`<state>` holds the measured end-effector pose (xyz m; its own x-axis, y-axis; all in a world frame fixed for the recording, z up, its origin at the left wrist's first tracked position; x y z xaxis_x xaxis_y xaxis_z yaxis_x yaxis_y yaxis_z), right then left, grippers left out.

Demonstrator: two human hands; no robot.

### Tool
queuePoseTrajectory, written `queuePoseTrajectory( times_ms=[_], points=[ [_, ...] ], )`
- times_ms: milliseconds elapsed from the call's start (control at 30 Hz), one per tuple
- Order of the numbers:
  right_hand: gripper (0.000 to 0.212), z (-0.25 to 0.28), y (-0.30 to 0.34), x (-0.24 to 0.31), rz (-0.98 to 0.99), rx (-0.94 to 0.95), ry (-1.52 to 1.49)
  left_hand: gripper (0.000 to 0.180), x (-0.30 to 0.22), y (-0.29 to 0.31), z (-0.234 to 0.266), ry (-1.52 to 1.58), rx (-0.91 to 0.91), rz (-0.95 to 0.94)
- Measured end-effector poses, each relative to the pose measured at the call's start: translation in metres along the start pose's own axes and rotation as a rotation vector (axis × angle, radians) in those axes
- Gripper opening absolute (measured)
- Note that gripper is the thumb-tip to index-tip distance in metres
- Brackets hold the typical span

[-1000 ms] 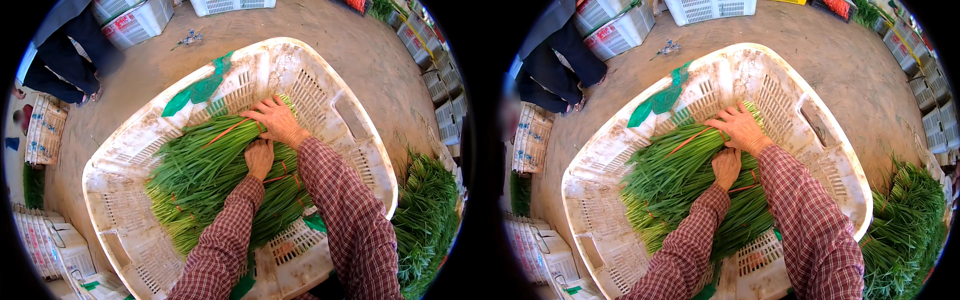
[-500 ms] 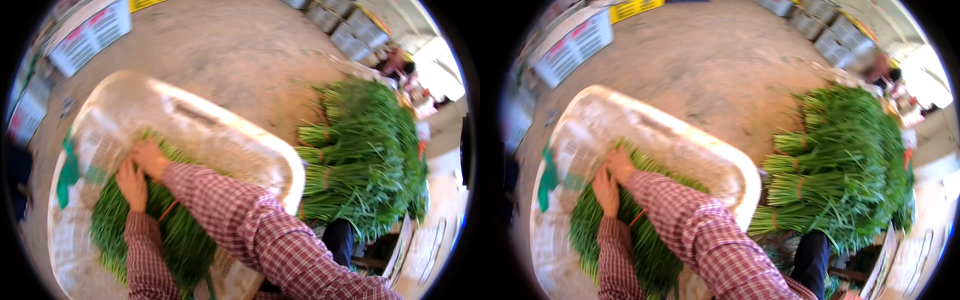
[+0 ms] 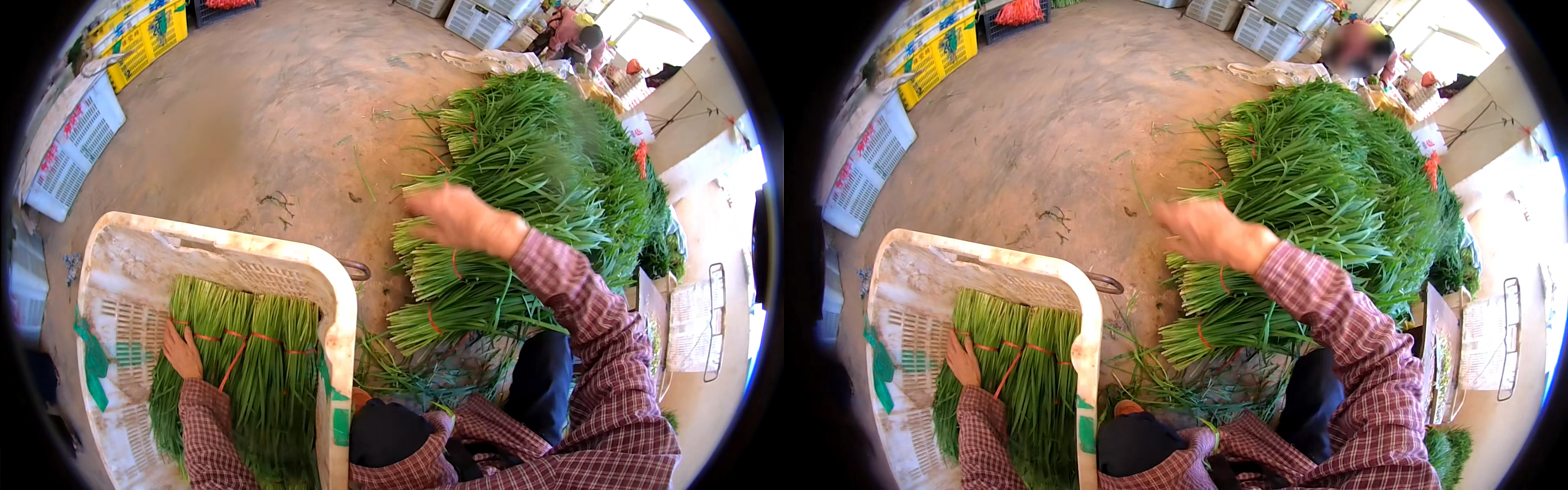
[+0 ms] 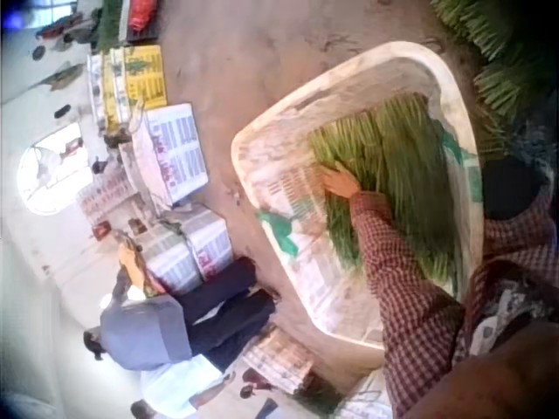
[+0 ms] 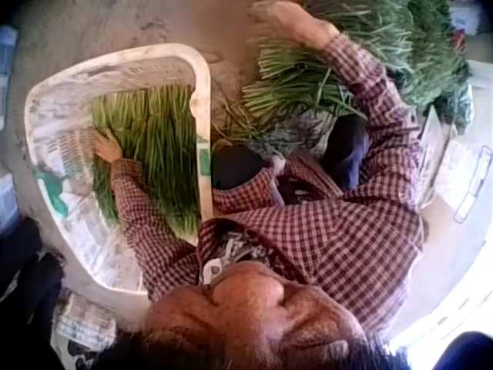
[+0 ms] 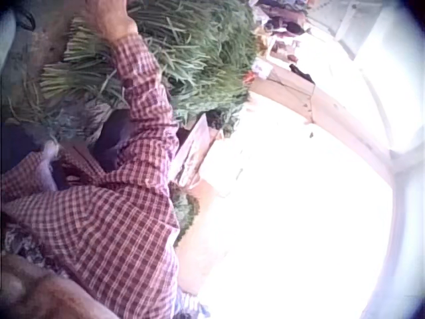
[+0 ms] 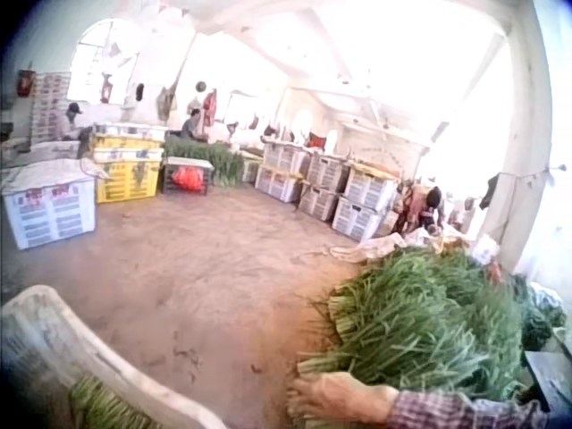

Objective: The person sorts bundles of green leafy vegetables by hand, ties them with red bands, and cuts the ends using a knife on a wooden board.

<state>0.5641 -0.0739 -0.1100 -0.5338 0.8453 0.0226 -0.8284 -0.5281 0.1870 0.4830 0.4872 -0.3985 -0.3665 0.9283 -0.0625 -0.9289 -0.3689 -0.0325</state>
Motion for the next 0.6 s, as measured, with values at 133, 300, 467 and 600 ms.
queuePoseTrajectory(
  times_ms=[133,300,467,600],
  points=[
    [0.076,-0.138,0.069,-0.054,-0.247,0.496,0.418,0.066,0.007,0.022,0.002,-0.12,0.112,0.02],
    [0.082,-0.152,0.065,-0.072,-0.353,0.611,0.694,0.071,0.055,0.066,0.031,-0.197,0.219,0.141],
    [0.087,-0.147,0.072,-0.08,-0.334,0.604,0.595,0.067,0.022,0.094,0.123,0.202,-0.064,-0.019],
    [0.074,-0.047,0.112,-0.058,-0.354,0.154,0.291,0.056,-0.067,0.129,0.261,0.669,-0.256,-0.195]
  ],
)
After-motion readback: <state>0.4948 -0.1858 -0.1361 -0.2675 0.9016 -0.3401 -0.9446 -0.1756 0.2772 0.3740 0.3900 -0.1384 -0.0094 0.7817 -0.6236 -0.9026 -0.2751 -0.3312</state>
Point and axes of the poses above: each hand's wrist, its own y-axis away from the middle knuckle, its own z-axis out of the back of the hand, x = y × z, the point moved 9 cm from there along -y, towards the middle knuckle
